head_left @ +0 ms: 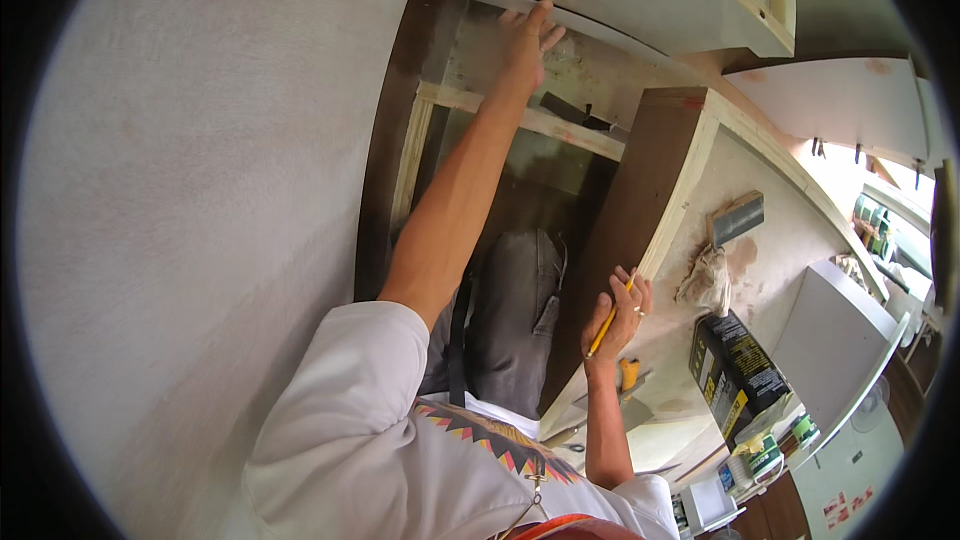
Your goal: The person smooths a white sheet on a workbench, then kneels to measure and mark a cabinet interior with a pencil. They return to the bench, pick up a utility knife, and cut a white strip. The person then handles a dark rectangular sheet and a white strip, preparing them for further work.
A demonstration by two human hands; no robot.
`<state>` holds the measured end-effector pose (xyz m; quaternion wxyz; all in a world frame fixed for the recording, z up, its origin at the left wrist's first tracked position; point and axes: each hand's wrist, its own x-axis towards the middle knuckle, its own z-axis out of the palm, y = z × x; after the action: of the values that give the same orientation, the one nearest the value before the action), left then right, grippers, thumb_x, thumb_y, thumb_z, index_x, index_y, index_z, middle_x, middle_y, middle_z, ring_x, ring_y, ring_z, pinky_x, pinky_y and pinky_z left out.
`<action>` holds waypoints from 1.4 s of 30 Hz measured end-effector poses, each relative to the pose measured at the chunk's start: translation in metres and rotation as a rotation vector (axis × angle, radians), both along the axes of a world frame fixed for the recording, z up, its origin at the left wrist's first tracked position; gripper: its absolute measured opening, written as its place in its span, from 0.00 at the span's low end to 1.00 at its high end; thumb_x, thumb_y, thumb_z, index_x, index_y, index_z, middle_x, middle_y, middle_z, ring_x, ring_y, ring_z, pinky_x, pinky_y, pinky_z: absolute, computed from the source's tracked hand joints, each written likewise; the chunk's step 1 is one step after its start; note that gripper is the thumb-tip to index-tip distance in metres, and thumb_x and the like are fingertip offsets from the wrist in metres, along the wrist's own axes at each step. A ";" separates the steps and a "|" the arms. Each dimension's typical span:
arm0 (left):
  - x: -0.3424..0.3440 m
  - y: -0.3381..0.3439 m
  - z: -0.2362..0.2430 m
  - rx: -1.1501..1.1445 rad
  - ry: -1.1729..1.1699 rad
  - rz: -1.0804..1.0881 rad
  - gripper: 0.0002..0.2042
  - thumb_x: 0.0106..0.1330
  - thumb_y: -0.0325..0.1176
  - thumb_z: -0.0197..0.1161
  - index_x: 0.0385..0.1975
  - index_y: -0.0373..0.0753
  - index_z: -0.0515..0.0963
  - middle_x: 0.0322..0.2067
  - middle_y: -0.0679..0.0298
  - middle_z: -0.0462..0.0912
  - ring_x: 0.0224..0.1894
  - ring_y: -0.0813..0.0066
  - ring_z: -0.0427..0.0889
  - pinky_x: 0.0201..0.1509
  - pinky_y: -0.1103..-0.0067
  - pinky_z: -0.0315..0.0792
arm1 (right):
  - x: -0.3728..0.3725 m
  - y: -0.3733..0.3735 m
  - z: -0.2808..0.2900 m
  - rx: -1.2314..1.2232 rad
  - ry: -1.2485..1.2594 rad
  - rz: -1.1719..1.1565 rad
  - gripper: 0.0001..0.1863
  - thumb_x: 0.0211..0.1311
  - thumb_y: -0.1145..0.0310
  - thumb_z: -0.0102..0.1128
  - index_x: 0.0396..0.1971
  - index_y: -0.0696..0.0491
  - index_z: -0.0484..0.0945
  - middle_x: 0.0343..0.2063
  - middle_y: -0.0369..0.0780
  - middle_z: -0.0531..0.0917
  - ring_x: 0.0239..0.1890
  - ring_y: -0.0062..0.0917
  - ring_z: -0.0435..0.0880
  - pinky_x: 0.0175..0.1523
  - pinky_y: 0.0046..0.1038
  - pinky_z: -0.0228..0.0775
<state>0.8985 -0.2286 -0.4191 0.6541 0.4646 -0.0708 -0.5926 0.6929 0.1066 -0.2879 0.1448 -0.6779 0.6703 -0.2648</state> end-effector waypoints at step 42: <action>0.039 -0.038 -0.092 -0.186 0.156 0.125 0.23 0.66 0.35 0.71 0.54 0.42 0.66 0.45 0.57 0.75 0.46 0.58 0.81 0.56 0.59 0.83 | 0.126 -0.183 -0.045 -0.236 -0.734 -0.046 0.11 0.71 0.69 0.56 0.45 0.62 0.78 0.37 0.45 0.83 0.38 0.27 0.84 0.46 0.25 0.75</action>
<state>0.9371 -0.2661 -0.5111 0.7334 0.3582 -0.0453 -0.5759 0.8184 -0.0767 -0.3326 0.2901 -0.5347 0.5540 -0.5684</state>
